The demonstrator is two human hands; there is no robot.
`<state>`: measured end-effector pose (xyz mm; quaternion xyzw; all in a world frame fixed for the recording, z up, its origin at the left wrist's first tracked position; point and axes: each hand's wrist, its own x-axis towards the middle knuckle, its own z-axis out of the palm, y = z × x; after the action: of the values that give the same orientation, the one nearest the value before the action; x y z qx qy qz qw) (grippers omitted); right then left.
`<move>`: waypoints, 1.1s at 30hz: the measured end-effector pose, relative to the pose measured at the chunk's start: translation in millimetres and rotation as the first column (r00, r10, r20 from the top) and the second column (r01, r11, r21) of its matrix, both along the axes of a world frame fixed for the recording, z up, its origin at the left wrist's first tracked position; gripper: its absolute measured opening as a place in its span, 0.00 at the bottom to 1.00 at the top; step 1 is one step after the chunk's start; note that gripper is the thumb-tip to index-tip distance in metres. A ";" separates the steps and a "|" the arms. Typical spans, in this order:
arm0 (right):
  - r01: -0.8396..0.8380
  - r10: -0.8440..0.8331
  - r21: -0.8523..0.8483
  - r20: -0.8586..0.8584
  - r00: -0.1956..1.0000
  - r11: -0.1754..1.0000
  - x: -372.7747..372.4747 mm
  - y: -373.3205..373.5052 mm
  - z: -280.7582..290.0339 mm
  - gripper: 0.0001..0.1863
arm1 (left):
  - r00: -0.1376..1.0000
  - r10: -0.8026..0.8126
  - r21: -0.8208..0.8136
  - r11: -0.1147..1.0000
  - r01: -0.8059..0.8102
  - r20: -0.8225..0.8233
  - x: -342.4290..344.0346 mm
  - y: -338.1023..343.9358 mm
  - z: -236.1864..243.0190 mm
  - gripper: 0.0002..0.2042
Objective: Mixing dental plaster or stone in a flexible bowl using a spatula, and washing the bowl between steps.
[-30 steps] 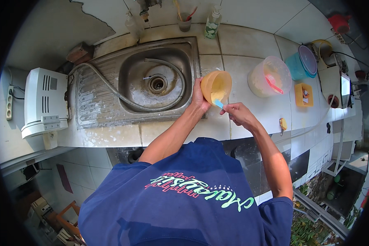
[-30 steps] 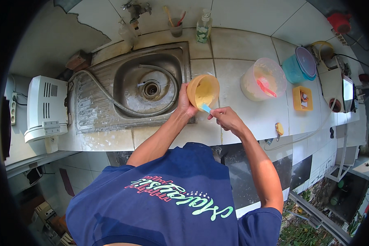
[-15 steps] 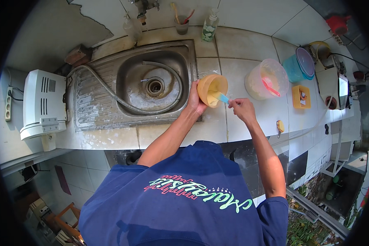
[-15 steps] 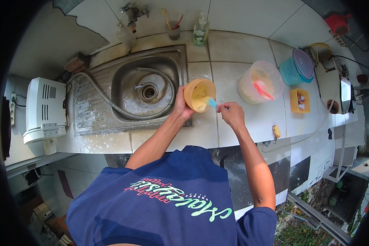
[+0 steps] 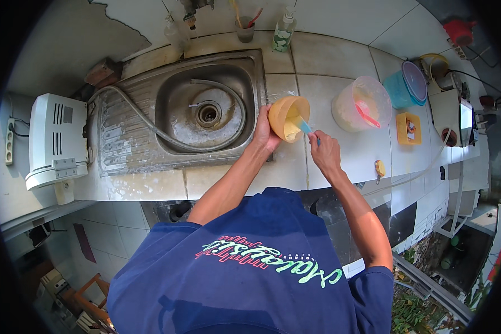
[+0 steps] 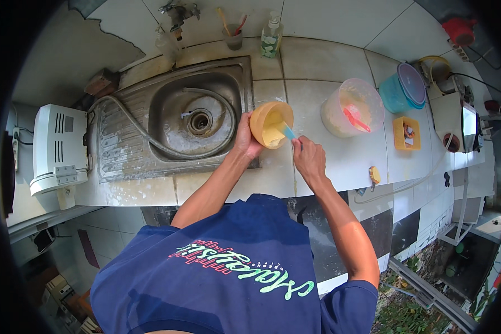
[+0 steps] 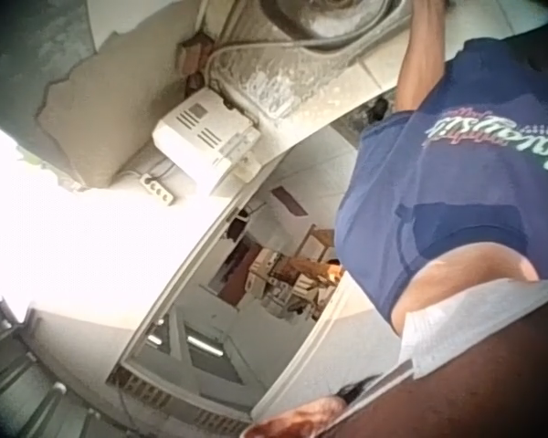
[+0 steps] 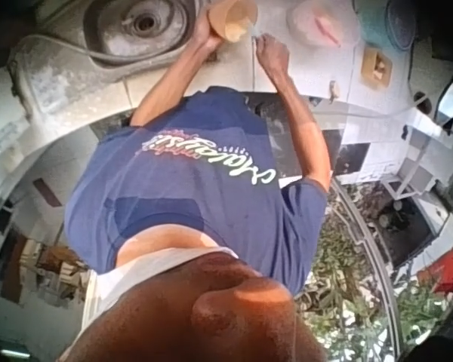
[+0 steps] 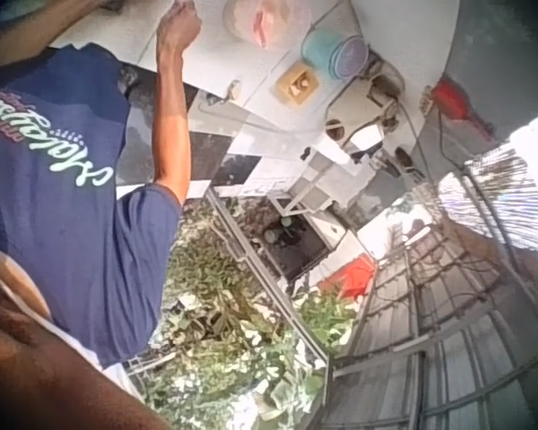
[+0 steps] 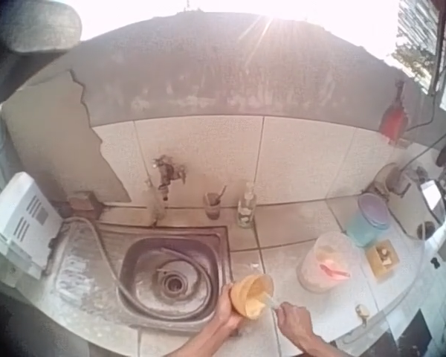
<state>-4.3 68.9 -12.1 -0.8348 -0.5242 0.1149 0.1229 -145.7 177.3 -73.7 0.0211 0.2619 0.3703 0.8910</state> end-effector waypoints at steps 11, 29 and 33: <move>-0.324 0.308 0.065 0.184 0.933 0.944 15.4 14.8 33.8 0.09 | 0.994 -0.105 -0.020 0.994 0.105 0.010 -15.2 5.8 1.3 0.15; -0.262 0.256 0.056 0.088 0.963 0.964 -24.2 -10.1 61.3 0.11 | 0.992 -0.084 0.171 0.983 0.066 0.099 -7.0 -6.1 6.2 0.20; -0.291 0.285 0.054 0.102 0.953 0.955 -20.3 -12.2 73.1 0.13 | 0.988 -0.146 0.187 0.973 0.135 0.046 -10.5 -9.8 10.1 0.22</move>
<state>-24.6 56.7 61.0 -0.7492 -0.6491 0.0744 0.1087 -156.2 167.6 -63.6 0.1105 0.1979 0.3295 0.9166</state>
